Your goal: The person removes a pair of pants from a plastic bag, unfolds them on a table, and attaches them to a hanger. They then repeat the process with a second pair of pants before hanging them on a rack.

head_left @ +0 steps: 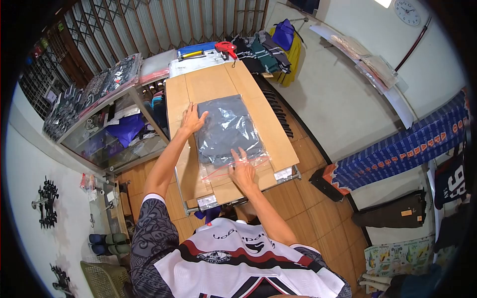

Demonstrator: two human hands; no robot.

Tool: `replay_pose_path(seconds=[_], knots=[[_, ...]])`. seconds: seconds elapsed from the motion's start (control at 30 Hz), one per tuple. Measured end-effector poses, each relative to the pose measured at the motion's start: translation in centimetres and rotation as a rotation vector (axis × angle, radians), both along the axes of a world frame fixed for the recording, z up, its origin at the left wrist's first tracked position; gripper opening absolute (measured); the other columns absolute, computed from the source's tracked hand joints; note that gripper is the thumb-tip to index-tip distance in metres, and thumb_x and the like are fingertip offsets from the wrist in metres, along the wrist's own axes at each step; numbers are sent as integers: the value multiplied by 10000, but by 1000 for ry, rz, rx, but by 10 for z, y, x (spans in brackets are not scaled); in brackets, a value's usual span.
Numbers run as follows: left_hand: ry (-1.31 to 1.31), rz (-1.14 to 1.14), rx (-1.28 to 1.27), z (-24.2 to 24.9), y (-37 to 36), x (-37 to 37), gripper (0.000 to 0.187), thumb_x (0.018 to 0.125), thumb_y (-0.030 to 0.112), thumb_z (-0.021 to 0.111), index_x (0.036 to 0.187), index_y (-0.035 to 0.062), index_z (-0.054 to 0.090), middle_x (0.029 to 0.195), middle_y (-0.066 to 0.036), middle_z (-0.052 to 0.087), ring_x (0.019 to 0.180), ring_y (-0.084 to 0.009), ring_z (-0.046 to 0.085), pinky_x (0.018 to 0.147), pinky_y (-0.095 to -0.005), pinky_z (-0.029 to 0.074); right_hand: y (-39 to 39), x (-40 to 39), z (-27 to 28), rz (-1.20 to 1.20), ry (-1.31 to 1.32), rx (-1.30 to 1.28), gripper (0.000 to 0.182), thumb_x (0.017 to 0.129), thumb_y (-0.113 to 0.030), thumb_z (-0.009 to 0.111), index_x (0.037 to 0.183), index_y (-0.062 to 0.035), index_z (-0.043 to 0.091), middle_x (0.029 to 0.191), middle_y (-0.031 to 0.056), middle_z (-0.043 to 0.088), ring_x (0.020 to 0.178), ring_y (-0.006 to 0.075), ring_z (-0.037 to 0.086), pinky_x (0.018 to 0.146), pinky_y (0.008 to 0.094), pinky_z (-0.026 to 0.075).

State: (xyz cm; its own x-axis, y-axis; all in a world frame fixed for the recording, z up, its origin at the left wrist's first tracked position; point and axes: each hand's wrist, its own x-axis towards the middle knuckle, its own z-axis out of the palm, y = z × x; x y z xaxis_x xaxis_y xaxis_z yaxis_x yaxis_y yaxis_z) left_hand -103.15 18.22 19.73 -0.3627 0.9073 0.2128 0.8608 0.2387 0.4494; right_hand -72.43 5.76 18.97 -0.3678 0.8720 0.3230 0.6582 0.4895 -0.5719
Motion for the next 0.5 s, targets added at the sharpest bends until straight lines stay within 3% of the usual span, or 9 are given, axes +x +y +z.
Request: replay_pose_path(seconds=[0.1,0.13,0.27,0.5], knots=[[-90,67,-143,-14,24,-9,891,891,690,577,1520,83,404,1592,-187,357,1431,-486,339,1147,-621,342,9,0,-14,7,-53,39,435,852,-128,692,1284,-141,638,1407,158,522,771,418,688,611,544,544],[-75,80,-207,-10,25,-8,912,876,720,567,1522,96,407,1594,-174,357,1439,-477,333,1139,-645,338,13,0,-17,13,-102,-9,526,773,-93,724,1289,-118,620,1428,190,513,834,435,682,694,535,554],[-130,158,-415,27,19,7,942,840,772,562,1518,129,441,1602,-133,354,1471,-448,294,1111,-717,316,16,7,-26,37,-35,97,390,802,-46,664,1188,-99,652,1258,195,585,815,441,674,674,554,529],[-100,177,-406,20,19,8,942,810,821,544,1455,135,560,1588,-168,369,1472,-484,257,1107,-732,302,2,22,-16,21,-167,-32,281,840,-56,613,1115,-52,674,1010,233,661,845,457,670,685,560,523]])
